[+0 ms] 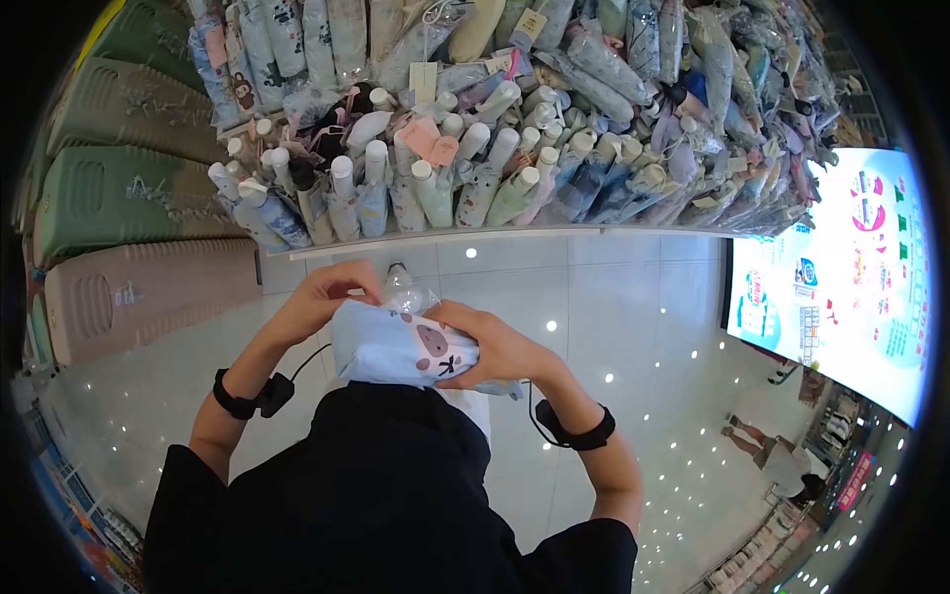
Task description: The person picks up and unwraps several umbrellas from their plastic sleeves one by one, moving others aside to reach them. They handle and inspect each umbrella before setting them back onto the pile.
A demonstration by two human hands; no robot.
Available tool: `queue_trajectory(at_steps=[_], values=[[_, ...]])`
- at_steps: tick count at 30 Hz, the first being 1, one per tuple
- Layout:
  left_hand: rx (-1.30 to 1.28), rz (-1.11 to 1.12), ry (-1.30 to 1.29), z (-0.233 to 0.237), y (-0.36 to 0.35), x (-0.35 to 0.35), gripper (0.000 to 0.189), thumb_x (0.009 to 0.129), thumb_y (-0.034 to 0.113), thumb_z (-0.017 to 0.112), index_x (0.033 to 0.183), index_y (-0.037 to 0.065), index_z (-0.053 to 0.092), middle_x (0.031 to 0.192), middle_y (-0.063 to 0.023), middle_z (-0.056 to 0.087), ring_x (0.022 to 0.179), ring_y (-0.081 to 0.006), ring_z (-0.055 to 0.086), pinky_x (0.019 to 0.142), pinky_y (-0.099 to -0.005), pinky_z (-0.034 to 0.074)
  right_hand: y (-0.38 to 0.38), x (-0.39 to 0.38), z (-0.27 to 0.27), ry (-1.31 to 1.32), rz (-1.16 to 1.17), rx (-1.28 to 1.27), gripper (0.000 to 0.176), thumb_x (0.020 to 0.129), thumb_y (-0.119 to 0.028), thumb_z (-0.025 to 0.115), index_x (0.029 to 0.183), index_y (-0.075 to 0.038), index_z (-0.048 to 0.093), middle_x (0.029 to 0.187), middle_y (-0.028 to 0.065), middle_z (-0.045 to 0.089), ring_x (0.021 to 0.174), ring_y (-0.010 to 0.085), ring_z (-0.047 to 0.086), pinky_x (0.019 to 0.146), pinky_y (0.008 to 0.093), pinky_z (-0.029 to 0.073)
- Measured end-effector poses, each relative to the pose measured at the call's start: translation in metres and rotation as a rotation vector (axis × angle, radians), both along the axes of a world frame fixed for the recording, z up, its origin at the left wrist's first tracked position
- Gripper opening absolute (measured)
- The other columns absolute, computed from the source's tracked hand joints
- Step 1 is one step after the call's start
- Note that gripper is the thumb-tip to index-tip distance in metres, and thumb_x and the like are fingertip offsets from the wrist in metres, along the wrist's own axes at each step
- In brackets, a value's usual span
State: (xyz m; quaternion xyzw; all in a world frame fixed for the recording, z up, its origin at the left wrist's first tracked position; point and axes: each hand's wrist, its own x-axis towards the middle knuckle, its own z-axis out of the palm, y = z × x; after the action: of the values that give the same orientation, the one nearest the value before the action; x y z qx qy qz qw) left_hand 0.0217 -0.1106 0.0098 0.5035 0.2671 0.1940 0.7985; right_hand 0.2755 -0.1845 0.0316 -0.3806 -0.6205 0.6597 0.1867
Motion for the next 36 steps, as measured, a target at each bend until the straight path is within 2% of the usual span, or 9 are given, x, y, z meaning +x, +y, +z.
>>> queue_trajectory(at_steps=[5, 9, 15, 18, 21, 23, 24, 28, 36], values=[[0.133, -0.020, 0.036, -0.003, 0.016, -0.012, 0.020, 0.085, 0.014, 0.057, 0.099, 0.000, 0.059, 0.108, -0.0066, 0.049, 0.102, -0.0167, 0.047, 0.089, -0.0301, 0.036, 0.008, 0.000, -0.006, -0.003, -0.143, 0.005, 0.060, 0.060, -0.016, 0.077, 0.113, -0.003, 0.052, 0.100, 0.0085, 0.053, 0.094, 0.0213, 0.052, 0.086, 0.0296, 0.039], [0.250, 0.000, 0.053, -0.007, 0.024, -0.009, 0.024, 0.081, 0.012, 0.061, 0.102, 0.000, 0.059, 0.117, -0.0067, 0.044, 0.108, -0.0197, 0.042, 0.092, -0.0333, 0.035, 0.014, 0.009, -0.011, -0.003, -0.210, -0.110, 0.062, 0.061, -0.016, 0.077, 0.115, -0.002, 0.051, 0.104, 0.0076, 0.055, 0.097, 0.0186, 0.051, 0.089, 0.0289, 0.038], [0.742, 0.215, 0.245, -0.005, 0.001, 0.009, 0.024, 0.075, 0.005, 0.066, 0.098, 0.000, 0.059, 0.105, -0.0057, 0.051, 0.088, -0.0141, 0.047, 0.073, -0.0284, 0.041, 0.031, 0.024, -0.020, 0.041, -0.097, -0.236, 0.068, 0.060, -0.017, 0.078, 0.120, -0.001, 0.049, 0.109, 0.0082, 0.054, 0.101, 0.0181, 0.050, 0.090, 0.0297, 0.037], [0.432, 0.119, 0.238, 0.000, -0.005, 0.002, 0.021, 0.076, 0.004, 0.065, 0.096, 0.002, 0.060, 0.092, -0.0048, 0.056, 0.077, -0.0128, 0.048, 0.064, -0.0254, 0.041, 0.038, 0.028, -0.023, 0.056, -0.027, -0.146, 0.070, 0.060, -0.017, 0.078, 0.121, -0.002, 0.048, 0.113, 0.0088, 0.053, 0.105, 0.0187, 0.049, 0.092, 0.0303, 0.037], [0.454, 0.186, 0.361, 0.009, -0.005, 0.004, 0.016, 0.077, 0.002, 0.062, 0.092, 0.005, 0.061, 0.077, -0.0042, 0.055, 0.069, -0.0154, 0.050, 0.060, -0.0259, 0.042, 0.044, 0.032, -0.028, 0.042, 0.000, -0.048, 0.071, 0.060, -0.017, 0.079, 0.122, -0.003, 0.048, 0.117, 0.0091, 0.050, 0.108, 0.0192, 0.046, 0.094, 0.0308, 0.035], [0.803, 0.123, 0.517, 0.010, -0.006, -0.003, 0.014, 0.075, 0.002, 0.062, 0.089, 0.004, 0.061, 0.079, -0.0053, 0.052, 0.076, -0.0195, 0.051, 0.063, -0.0283, 0.044, 0.046, 0.048, -0.034, -0.026, 0.007, -0.093, 0.072, 0.060, -0.017, 0.078, 0.123, -0.004, 0.047, 0.120, 0.0092, 0.047, 0.111, 0.0197, 0.045, 0.095, 0.0312, 0.034], [0.971, 0.083, 0.594, 0.010, -0.007, -0.006, 0.013, 0.074, 0.002, 0.061, 0.087, 0.004, 0.060, 0.080, -0.0059, 0.051, 0.080, -0.0216, 0.052, 0.065, -0.0295, 0.044, 0.046, 0.053, -0.030, -0.089, -0.055, -0.125, 0.068, 0.060, -0.019, 0.078, 0.120, -0.003, 0.050, 0.112, 0.0093, 0.053, 0.102, 0.0180, 0.049, 0.090, 0.0295, 0.037], [1.100, 0.011, 0.635, 0.012, -0.009, -0.010, 0.016, 0.070, 0.003, 0.061, 0.085, 0.007, 0.061, 0.087, -0.0055, 0.049, 0.088, -0.0225, 0.050, 0.069, -0.0315, 0.046, 0.058, 0.066, -0.010, -0.272, -0.076, -0.067, 0.061, 0.062, -0.025, 0.076, 0.113, 0.000, 0.054, 0.086, 0.0081, 0.062, 0.077, 0.0135, 0.054, 0.075, 0.0269, 0.044], [1.311, 0.003, 0.628, 0.017, -0.005, -0.008, 0.011, 0.067, 0.003, 0.060, 0.078, 0.004, 0.061, 0.102, -0.0091, 0.050, 0.102, -0.0239, 0.048, 0.079, -0.0292, 0.046, 0.084, 0.030, 0.010, -0.282, 0.182, -0.088, 0.059, 0.066, -0.031, 0.074, 0.112, 0.000, 0.056, 0.084, 0.0121, 0.062, 0.076, 0.0171, 0.056, 0.073, 0.0272, 0.044]])
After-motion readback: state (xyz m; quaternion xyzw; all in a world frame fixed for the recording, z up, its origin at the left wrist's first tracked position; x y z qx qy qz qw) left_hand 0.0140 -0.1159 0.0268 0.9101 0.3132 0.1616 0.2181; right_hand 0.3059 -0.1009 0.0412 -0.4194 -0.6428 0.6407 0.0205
